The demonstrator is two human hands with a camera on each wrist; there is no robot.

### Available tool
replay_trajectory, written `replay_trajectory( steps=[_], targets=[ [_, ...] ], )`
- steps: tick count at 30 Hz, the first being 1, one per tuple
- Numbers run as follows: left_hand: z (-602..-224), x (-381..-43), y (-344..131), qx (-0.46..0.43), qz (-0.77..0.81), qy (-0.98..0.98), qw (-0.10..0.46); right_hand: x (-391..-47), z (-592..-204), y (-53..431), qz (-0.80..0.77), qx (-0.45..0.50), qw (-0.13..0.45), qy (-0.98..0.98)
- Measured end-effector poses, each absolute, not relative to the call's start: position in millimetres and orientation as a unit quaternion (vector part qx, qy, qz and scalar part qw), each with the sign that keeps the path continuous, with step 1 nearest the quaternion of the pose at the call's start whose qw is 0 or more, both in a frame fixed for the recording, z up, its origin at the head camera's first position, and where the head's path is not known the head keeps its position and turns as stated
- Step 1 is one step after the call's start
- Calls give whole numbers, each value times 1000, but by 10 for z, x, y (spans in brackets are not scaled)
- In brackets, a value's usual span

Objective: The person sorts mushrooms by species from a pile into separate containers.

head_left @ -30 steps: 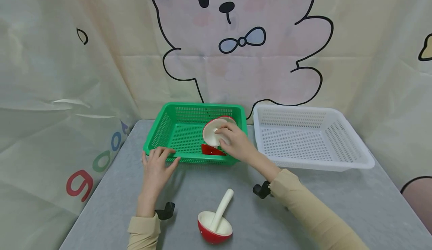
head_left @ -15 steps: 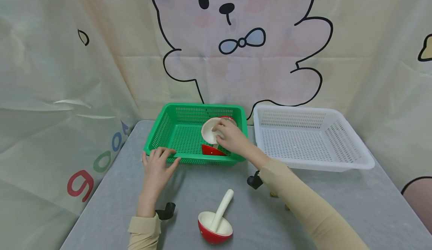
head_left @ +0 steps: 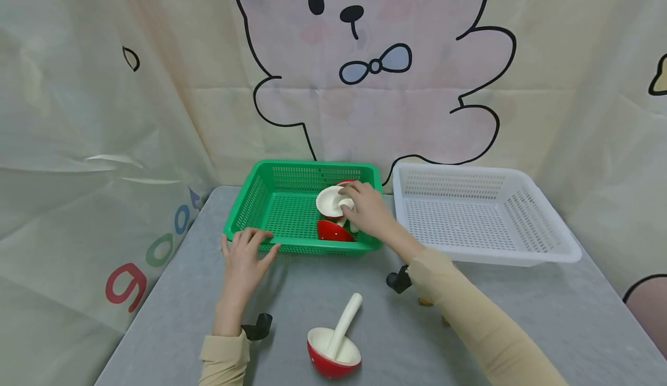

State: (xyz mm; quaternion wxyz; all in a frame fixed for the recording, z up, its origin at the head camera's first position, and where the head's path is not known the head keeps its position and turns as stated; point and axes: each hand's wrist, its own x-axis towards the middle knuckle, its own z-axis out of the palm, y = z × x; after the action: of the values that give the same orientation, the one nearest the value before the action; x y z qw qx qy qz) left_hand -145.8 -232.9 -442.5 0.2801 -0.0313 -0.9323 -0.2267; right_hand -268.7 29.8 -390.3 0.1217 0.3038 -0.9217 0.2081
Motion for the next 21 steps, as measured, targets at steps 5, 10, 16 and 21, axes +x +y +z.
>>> replay_trajectory(
  steps=[5,10,16,21],
  targets=[
    [-4417,-1456,-2319,-31,-230,-931,281,-2654,-3857,413,244,281,137,-918],
    [-4417,-1461,-2324,-30,-230,-932,279,-2608,-3855,482,256,277,154,-913],
    [-4418,-1468,-2329,-28,-233,-933,273,-2544,-3867,529,257,277,150,-914],
    [-4414,-1467,-2327,-29,-238,-932,273,-2493,-3877,557,254,278,149,-914]
  ],
)
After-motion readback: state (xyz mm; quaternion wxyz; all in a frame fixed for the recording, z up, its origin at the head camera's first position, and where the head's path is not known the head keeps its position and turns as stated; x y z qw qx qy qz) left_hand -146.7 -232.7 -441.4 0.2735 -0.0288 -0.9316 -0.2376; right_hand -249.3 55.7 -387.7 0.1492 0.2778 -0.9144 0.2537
